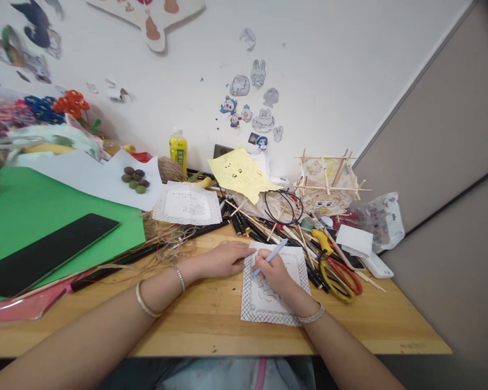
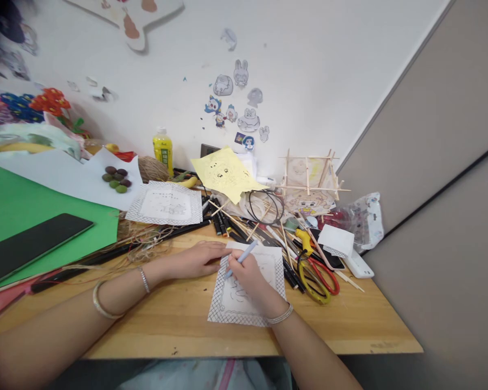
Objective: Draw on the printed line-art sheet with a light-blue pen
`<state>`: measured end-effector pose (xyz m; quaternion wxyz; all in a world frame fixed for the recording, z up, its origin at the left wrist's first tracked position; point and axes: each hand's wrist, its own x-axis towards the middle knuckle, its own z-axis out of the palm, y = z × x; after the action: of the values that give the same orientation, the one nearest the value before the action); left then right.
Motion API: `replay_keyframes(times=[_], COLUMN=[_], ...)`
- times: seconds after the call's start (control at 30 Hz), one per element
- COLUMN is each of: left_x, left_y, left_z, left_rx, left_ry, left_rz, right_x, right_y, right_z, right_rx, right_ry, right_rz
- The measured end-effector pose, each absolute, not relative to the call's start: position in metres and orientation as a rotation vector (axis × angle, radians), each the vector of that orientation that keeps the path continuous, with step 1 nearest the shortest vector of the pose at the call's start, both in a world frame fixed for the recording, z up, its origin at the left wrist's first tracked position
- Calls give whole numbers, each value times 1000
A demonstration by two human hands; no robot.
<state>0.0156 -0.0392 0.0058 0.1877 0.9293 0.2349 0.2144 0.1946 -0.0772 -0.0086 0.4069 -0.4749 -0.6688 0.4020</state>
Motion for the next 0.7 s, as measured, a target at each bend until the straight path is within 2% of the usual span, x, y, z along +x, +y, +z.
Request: replay_keyframes(times=[0.33,0.7], left_x=[16,12], left_y=[-43,-20], left_z=[13,-1], left_rx=[2537,1903], left_ry=[650,1114], left_rz=[582,954], right_x=[197,240], right_y=[-75,-62], right_z=[-12,20], right_rx=[-1171,-1044], right_ry=[-1515,-891], right_rz=[1058,498])
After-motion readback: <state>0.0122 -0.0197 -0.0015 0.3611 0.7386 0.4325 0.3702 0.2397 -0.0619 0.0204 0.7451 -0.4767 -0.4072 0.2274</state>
